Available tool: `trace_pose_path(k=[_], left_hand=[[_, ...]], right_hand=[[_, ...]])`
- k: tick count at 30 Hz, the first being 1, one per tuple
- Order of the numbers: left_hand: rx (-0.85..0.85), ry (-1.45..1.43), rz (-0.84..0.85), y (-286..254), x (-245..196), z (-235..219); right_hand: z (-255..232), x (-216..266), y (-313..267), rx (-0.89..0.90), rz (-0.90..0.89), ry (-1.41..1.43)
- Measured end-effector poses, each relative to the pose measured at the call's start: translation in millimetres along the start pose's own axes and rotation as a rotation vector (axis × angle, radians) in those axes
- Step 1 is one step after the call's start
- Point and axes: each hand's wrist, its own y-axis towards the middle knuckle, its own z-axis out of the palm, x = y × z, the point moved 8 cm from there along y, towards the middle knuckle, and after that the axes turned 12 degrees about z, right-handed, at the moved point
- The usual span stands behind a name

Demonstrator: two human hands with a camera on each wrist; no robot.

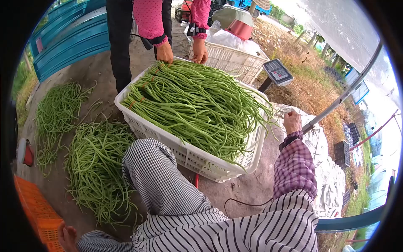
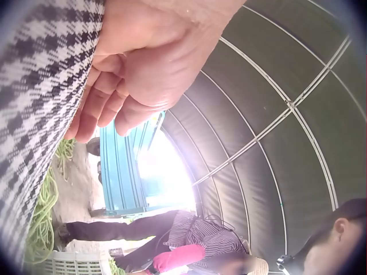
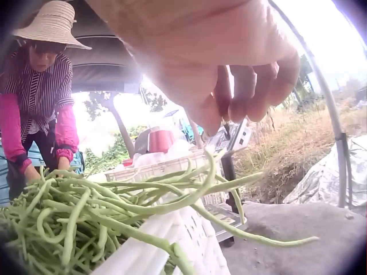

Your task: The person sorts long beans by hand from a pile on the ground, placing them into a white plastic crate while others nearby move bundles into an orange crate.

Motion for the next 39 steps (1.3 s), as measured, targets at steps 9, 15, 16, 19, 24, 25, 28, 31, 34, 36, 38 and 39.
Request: trace_pose_path(k=[9, 15, 16, 19, 24, 25, 28, 31, 34, 36, 38, 39], left_hand=[[0.006, 0.011, 0.026, 0, 5, -4], [-0.001, 0.026, 0.017, -3, 4, -5], [0.004, 0.003, 0.014, -2, 4, -5], [0.003, 0.015, 0.01, -2, 5, -5], [-0.005, 0.012, 0.009, -2, 5, -5], [-0.002, 0.017, 0.019, -2, 5, -6], [-0.011, 0.034, 0.013, -4, -1, -2], [-0.018, 0.002, 0.009, -4, 2, -4], [-0.007, -0.006, 0.018, -2, 9, -8], [-0.006, -0.004, 0.006, -1, 10, -8], [-0.011, -0.001, -0.004, 0, 11, -9], [-0.004, -0.011, 0.009, 1, 10, -10]], right_hand=[[38, 106, -48, 0.632, -0.104, 0.648], [50, 110, -44, 0.492, -0.309, 0.372], [51, 109, -43, 0.492, -0.307, 0.372], [47, 109, -47, 0.511, -0.269, 0.417], [39, 114, -53, 0.399, -0.322, 0.392], [39, 115, -53, 0.4, -0.323, 0.392], [38, 116, -53, 0.327, -0.358, 0.202], [25, 123, -54, 0.079, -0.403, -0.161], [9, 134, -57, 0.154, -0.362, 0.108], [24, 147, -74, 0.715, -0.291, 0.57], [23, 159, -89, 0.796, -0.319, 0.574], [26, 165, -95, 0.818, -0.352, 0.535]])
